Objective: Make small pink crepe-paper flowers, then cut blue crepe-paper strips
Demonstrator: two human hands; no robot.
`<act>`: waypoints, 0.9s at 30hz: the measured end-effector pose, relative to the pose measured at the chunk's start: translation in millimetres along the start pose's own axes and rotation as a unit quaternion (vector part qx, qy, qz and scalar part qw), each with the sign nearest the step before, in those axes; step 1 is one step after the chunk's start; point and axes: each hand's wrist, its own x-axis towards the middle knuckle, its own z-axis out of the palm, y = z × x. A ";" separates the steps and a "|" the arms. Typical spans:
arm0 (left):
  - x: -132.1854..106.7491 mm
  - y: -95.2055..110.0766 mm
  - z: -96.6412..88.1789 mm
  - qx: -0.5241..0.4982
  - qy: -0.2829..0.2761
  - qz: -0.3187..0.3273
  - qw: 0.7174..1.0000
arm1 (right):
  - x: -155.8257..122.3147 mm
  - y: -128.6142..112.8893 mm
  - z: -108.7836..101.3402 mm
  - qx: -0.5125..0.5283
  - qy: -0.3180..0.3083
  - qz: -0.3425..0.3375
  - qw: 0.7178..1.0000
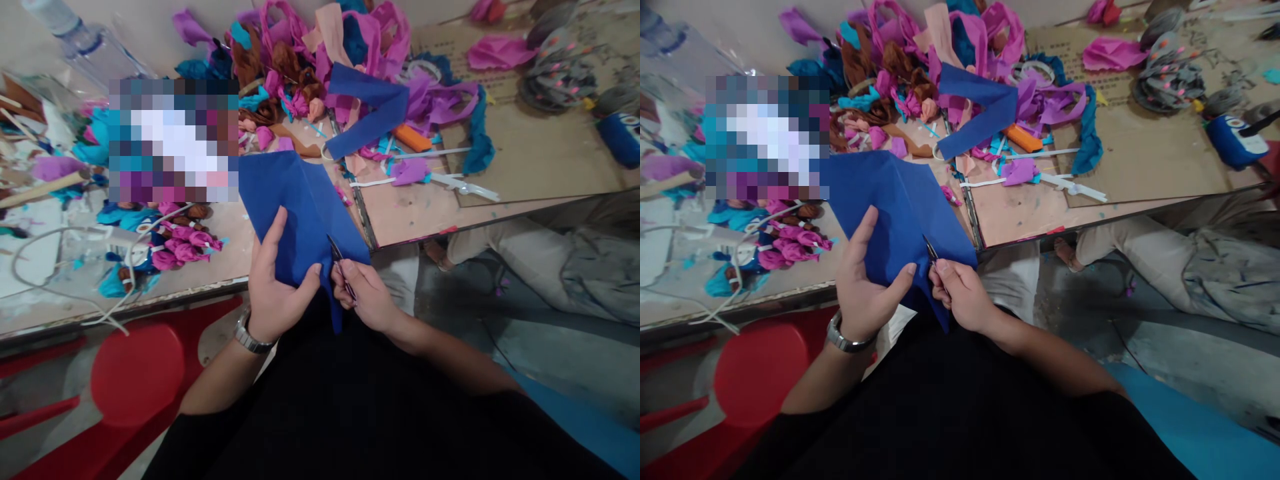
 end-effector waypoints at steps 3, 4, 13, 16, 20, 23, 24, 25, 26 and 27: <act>-0.4 -0.1 0.8 -0.001 -0.001 -0.004 1.000 | 0.4 0.8 -0.7 0.007 -0.002 0.009 1.000; -0.5 -0.1 1.0 -0.001 0.000 -0.003 1.000 | 0.5 1.1 -0.8 0.011 -0.002 0.010 1.000; 1.5 1.7 -0.6 -0.007 0.001 -0.011 1.000 | -2.4 5.0 -3.5 0.045 -0.015 -0.003 0.999; 2.7 2.2 -0.6 -0.012 0.000 -0.018 1.000 | -3.1 6.5 -5.0 0.046 -0.022 -0.009 0.999; 3.6 2.0 -0.3 -0.011 -0.004 -0.018 1.000 | -3.2 6.3 -5.4 0.035 -0.022 -0.009 0.999; 3.8 2.0 -0.6 -0.007 -0.003 -0.012 1.000 | -3.0 5.6 -5.0 0.031 -0.020 -0.009 0.999; 3.9 2.1 -0.8 -0.006 -0.003 -0.010 1.000 | -3.0 5.3 -4.8 0.030 -0.019 -0.008 0.999; 4.0 2.3 -1.1 -0.005 -0.003 -0.009 1.000 | -2.9 5.0 -4.7 0.028 -0.017 -0.006 0.999; 4.2 2.6 -1.3 -0.003 -0.004 -0.008 1.000 | -2.9 4.7 -4.5 0.026 -0.016 -0.004 1.000; 4.3 2.9 -1.5 0.000 -0.003 -0.009 1.000 | -2.9 4.4 -4.3 0.024 -0.016 -0.002 1.000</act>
